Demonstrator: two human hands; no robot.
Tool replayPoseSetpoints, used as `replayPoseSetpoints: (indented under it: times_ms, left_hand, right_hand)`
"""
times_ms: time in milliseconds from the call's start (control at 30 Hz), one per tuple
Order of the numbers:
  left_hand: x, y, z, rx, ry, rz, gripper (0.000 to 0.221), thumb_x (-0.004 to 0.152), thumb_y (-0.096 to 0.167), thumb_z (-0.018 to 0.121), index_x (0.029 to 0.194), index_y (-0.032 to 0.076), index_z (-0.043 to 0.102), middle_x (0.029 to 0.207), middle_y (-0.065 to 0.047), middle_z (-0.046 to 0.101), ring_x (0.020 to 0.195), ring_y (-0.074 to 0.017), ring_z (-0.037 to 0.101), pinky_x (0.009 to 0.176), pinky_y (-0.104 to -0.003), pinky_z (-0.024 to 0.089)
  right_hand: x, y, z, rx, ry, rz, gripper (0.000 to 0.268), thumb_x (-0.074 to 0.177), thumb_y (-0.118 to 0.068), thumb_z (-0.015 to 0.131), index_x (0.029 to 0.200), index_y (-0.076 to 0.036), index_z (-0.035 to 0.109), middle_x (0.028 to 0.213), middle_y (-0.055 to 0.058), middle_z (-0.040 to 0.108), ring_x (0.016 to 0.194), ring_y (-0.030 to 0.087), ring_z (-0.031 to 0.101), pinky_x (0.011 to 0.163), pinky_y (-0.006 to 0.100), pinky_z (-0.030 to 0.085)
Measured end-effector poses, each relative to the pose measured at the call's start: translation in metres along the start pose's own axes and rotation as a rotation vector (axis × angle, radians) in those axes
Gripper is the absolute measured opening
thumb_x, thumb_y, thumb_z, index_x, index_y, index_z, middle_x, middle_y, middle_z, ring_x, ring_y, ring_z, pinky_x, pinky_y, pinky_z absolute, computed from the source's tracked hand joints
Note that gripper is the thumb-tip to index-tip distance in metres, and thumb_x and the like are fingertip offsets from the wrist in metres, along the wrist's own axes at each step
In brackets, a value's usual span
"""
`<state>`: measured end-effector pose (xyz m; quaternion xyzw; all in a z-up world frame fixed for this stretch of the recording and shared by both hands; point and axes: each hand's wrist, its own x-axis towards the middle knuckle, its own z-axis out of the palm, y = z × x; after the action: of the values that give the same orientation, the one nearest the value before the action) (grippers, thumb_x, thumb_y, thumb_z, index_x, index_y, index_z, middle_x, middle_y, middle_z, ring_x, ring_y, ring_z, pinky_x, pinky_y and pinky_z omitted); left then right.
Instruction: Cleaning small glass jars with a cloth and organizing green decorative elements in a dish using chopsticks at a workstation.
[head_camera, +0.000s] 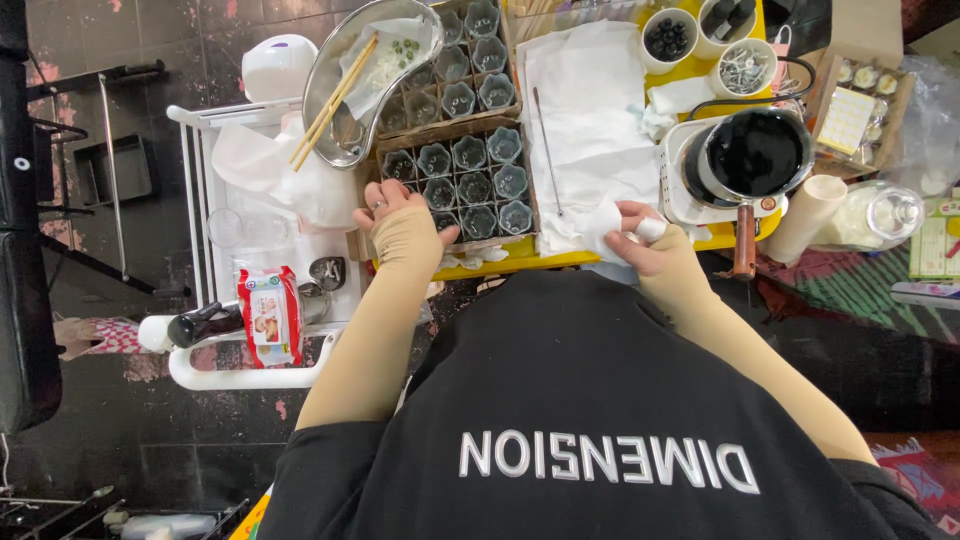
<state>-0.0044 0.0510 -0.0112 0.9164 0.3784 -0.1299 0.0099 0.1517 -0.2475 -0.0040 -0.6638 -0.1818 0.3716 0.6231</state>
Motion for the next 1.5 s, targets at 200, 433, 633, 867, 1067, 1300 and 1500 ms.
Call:
replayPoseSetpoints:
  times_ms: [200,433,633,867,1067,1300,1500]
  left_hand:
    - [-0.004,0.01,0.011,0.094,0.026,0.018,0.078,0.062,0.06,0.088,0.112,0.003,0.07,0.132,-0.015,0.046,0.133,-0.0354,0.032,0.096,-0.054,0.029]
    - [-0.004,0.014,0.011,0.056,-0.075,-0.016,0.063,0.063,0.054,0.089,0.1,0.005,0.076,0.139,-0.018,0.044,0.14,-0.0381,0.029,0.102,-0.056,0.027]
    - [0.007,0.017,0.027,0.074,-0.119,-0.033,0.056,0.063,0.05,0.09,0.096,0.006,0.079,0.14,-0.018,0.044,0.139,-0.0388,0.028,0.103,-0.058,0.025]
    - [-0.014,0.008,-0.022,-0.04,-0.036,-0.005,0.067,0.063,0.053,0.089,0.107,0.004,0.074,0.13,-0.015,0.051,0.132,-0.036,0.036,0.1,-0.058,0.03]
    - [-0.023,-0.005,-0.04,-0.727,0.101,0.337,0.048,0.079,0.041,0.086,0.109,0.007,0.069,0.111,-0.006,0.067,0.109,-0.0264,0.063,0.093,-0.043,0.048]
    - [-0.022,0.074,-0.019,-1.657,-0.441,0.456,0.039,0.086,0.015,0.073,0.12,0.0,0.061,0.107,-0.005,0.07,0.094,-0.0093,0.065,0.084,-0.026,0.055]
    - [-0.037,0.09,-0.043,-1.702,-0.511,0.396,0.042,0.086,0.017,0.079,0.118,-0.004,0.062,0.103,-0.004,0.069,0.089,-0.0096,0.065,0.081,-0.026,0.055]
  right_hand:
    - [0.003,0.006,0.0,-0.038,0.162,0.141,0.014,0.088,-0.007,0.08,0.097,-0.003,0.069,0.089,-0.001,0.064,0.082,0.007,0.056,0.074,0.024,0.046]
    - [0.006,0.003,0.002,-0.217,0.164,0.169,0.006,0.092,-0.011,0.076,0.097,-0.008,0.075,0.08,-0.005,0.065,0.074,0.006,0.054,0.064,0.022,0.045]
    - [0.007,0.021,-0.007,0.223,0.079,0.085,0.02,0.106,-0.016,0.067,0.117,0.0,0.061,0.103,0.006,0.064,0.094,0.016,0.066,0.087,0.04,0.066]
    - [0.005,-0.021,0.002,0.648,-0.117,0.113,0.045,0.105,-0.037,0.047,0.136,-0.005,0.052,0.137,0.009,0.061,0.125,0.023,0.064,0.103,0.045,0.058]
    - [0.003,0.035,-0.017,0.156,0.031,-0.009,0.025,0.107,-0.005,0.066,0.126,0.005,0.054,0.116,0.014,0.055,0.091,0.019,0.048,0.082,0.031,0.041]
    - [0.004,-0.063,0.03,-0.607,-0.174,-0.824,0.041,0.096,0.001,0.063,0.136,-0.006,0.057,0.141,0.02,0.06,0.127,0.04,0.063,0.109,0.039,0.051]
    - [0.002,-0.073,0.042,-0.564,0.052,-0.652,0.028,0.11,-0.014,0.051,0.136,-0.004,0.057,0.115,0.018,0.068,0.104,0.034,0.069,0.105,0.04,0.052]
